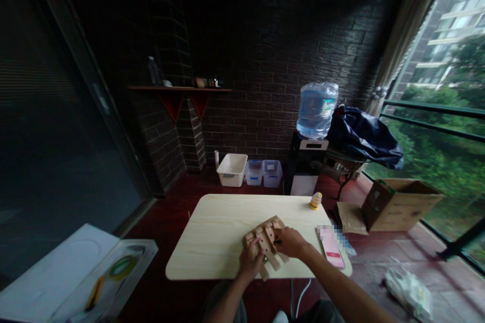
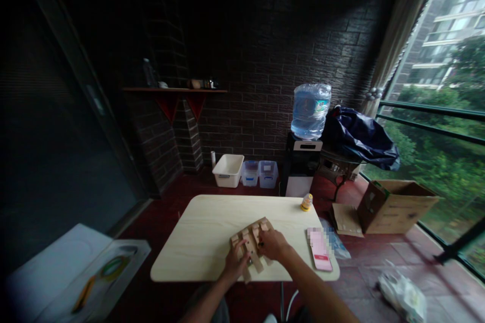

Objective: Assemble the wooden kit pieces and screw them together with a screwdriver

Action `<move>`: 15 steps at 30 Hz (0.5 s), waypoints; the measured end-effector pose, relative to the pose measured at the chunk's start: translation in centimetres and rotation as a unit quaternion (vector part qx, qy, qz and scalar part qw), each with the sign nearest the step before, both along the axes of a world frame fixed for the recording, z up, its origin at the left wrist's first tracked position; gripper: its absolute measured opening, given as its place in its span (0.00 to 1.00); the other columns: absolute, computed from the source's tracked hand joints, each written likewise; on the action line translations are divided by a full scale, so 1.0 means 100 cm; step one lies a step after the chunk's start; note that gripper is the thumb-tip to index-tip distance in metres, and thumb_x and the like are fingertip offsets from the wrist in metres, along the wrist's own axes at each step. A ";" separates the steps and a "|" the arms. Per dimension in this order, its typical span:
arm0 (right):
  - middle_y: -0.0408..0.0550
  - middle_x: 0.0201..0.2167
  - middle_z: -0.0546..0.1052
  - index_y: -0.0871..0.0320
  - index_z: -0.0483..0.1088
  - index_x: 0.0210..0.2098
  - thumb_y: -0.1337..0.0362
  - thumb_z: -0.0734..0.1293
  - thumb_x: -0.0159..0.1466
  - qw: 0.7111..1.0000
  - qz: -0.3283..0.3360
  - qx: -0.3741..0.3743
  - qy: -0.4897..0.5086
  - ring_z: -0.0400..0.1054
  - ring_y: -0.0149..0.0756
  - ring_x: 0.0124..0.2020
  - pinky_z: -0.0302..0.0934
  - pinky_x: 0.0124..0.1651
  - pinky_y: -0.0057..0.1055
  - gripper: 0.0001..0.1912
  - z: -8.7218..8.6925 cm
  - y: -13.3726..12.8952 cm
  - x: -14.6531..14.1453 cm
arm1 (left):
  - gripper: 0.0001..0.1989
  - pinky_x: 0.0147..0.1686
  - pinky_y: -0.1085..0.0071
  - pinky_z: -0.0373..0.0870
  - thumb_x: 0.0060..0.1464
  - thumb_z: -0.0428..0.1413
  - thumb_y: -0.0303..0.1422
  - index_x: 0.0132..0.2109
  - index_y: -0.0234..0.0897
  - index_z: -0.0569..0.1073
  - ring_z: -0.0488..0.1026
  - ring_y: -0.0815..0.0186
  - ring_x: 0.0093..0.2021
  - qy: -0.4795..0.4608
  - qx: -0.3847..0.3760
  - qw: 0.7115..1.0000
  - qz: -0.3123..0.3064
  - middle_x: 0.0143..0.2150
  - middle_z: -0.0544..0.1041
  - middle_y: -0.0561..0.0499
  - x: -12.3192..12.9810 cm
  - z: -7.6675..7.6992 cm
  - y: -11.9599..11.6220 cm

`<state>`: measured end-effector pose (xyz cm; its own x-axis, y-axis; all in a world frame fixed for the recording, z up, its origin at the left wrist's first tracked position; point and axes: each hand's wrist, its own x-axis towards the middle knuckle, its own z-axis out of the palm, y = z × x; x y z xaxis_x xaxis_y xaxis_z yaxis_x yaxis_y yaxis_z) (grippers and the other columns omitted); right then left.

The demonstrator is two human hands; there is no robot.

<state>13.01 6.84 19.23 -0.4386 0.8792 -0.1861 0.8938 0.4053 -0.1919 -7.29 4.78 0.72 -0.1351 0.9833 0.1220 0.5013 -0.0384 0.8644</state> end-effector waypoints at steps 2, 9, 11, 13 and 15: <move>0.59 0.55 0.84 0.55 0.80 0.56 0.60 0.70 0.67 1.000 0.011 0.004 -0.003 0.80 0.53 0.55 0.71 0.53 0.39 0.19 -0.002 -0.003 -0.005 | 0.33 0.67 0.53 0.74 0.58 0.56 0.56 0.61 0.41 0.78 0.76 0.47 0.68 -0.008 -0.002 1.000 -0.005 0.67 0.78 0.40 0.001 0.002 -0.003; 0.64 0.58 0.83 0.57 0.80 0.60 0.62 0.70 0.67 0.996 0.068 0.017 -0.047 0.77 0.57 0.59 0.69 0.63 0.48 0.22 -0.014 -0.007 -0.020 | 0.34 0.67 0.57 0.73 0.57 0.55 0.58 0.61 0.42 0.78 0.76 0.49 0.68 -0.009 -0.023 1.000 0.001 0.67 0.78 0.41 0.002 0.005 -0.002; 0.64 0.61 0.81 0.57 0.80 0.60 0.63 0.69 0.68 0.995 0.077 0.037 -0.050 0.75 0.57 0.63 0.68 0.65 0.50 0.22 -0.018 -0.006 -0.021 | 0.33 0.67 0.56 0.73 0.57 0.56 0.57 0.61 0.41 0.78 0.75 0.49 0.68 -0.009 -0.017 1.000 0.004 0.66 0.78 0.41 0.003 0.004 0.000; 0.64 0.65 0.79 0.58 0.81 0.58 0.64 0.67 0.70 0.990 0.105 0.076 -0.047 0.70 0.57 0.68 0.64 0.69 0.52 0.20 -0.021 -0.005 -0.022 | 0.31 0.66 0.57 0.75 0.58 0.56 0.54 0.61 0.42 0.78 0.76 0.50 0.68 -0.015 -0.016 1.000 0.004 0.66 0.78 0.42 0.004 0.002 0.001; 0.65 0.61 0.81 0.59 0.83 0.54 0.67 0.66 0.71 0.982 0.144 0.103 -0.058 0.68 0.58 0.70 0.61 0.72 0.56 0.17 -0.021 -0.003 -0.025 | 0.27 0.65 0.58 0.76 0.59 0.57 0.50 0.61 0.44 0.78 0.76 0.52 0.67 -0.022 -0.019 1.000 0.009 0.66 0.78 0.44 0.006 -0.001 0.002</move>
